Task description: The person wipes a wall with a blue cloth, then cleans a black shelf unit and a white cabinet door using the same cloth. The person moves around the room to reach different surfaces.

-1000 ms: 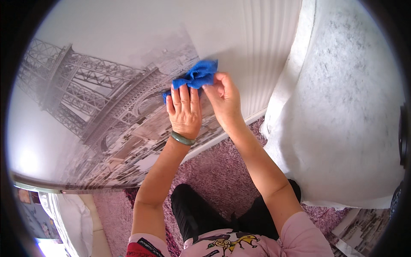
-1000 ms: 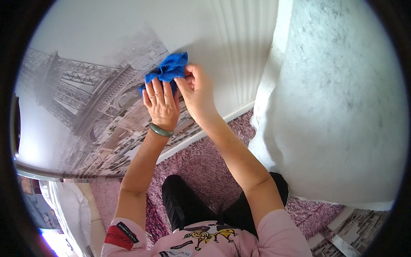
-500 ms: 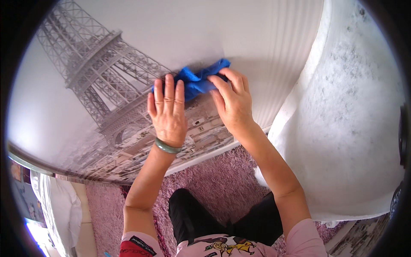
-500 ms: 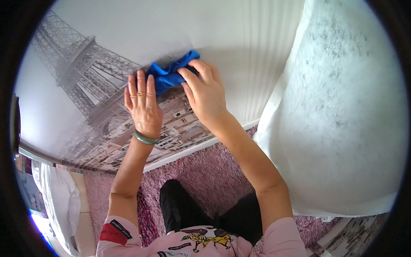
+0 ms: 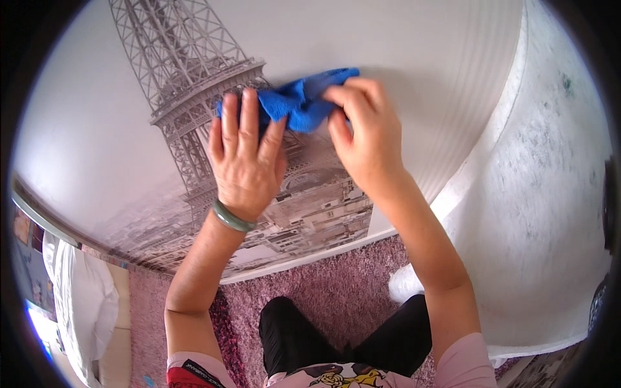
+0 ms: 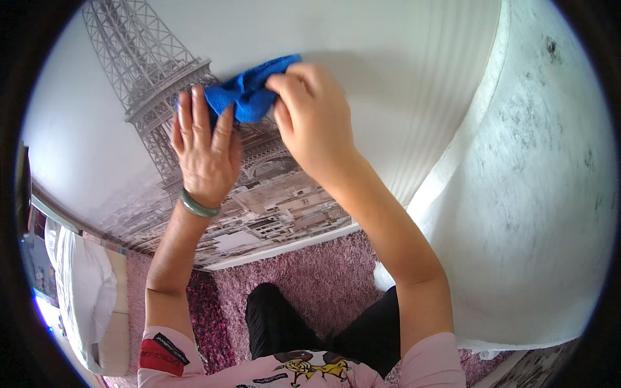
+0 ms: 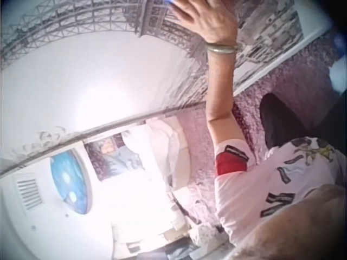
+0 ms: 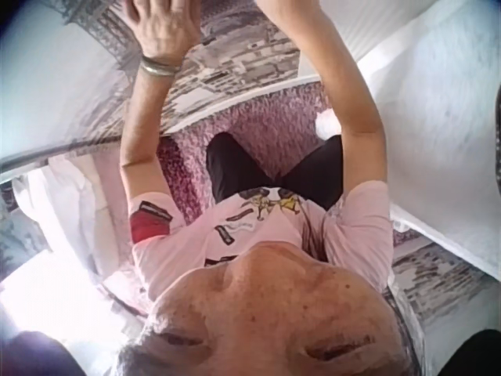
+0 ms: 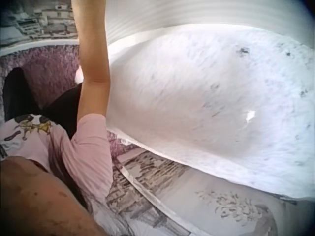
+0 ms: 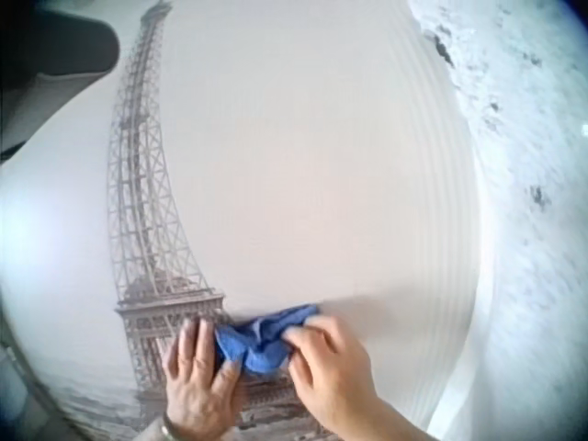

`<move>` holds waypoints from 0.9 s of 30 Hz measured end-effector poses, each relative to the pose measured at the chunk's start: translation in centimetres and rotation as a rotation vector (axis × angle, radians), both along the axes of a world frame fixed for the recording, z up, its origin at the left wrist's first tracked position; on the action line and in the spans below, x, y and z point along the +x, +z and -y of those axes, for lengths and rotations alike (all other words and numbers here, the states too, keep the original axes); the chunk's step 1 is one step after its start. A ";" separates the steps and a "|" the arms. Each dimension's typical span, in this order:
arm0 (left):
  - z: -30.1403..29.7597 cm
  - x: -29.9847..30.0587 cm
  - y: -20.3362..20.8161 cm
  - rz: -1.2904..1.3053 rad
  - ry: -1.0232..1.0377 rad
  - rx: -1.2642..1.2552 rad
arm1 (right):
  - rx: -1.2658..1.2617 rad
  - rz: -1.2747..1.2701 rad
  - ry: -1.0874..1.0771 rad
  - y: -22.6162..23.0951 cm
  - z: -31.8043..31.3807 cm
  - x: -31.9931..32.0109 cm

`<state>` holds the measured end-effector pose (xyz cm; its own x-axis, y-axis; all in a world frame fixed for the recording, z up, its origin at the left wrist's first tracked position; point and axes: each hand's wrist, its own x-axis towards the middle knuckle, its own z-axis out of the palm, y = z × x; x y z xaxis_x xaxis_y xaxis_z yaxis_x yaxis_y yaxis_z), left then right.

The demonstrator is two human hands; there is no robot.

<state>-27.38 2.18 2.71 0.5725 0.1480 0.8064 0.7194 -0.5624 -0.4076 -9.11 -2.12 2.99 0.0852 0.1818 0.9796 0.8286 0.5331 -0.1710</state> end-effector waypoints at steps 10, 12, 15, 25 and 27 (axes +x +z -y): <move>0.1 -3.0 -12.8 -0.137 -0.121 -0.182 | -0.230 0.094 -0.008 -10.5 1.6 -1.8; -0.3 -3.7 -11.2 -0.086 -0.118 -0.146 | -0.207 0.092 0.021 -9.2 0.9 -2.4; -0.6 -3.7 -5.4 0.015 0.056 -0.015 | -0.170 0.088 0.082 -4.1 0.2 -3.1; -1.8 -7.2 -6.0 0.104 0.054 0.009 | -0.178 0.223 0.114 -3.3 -0.6 -6.3; -1.4 -8.4 -10.3 0.037 0.027 -0.065 | -0.272 0.270 0.093 -7.3 -0.1 -6.7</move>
<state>-35.79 3.57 -7.58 0.5381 0.2155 0.8149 0.7482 -0.5673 -0.3440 -15.78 -2.00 -4.28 -0.1984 0.4326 0.8795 0.8134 0.5732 -0.0985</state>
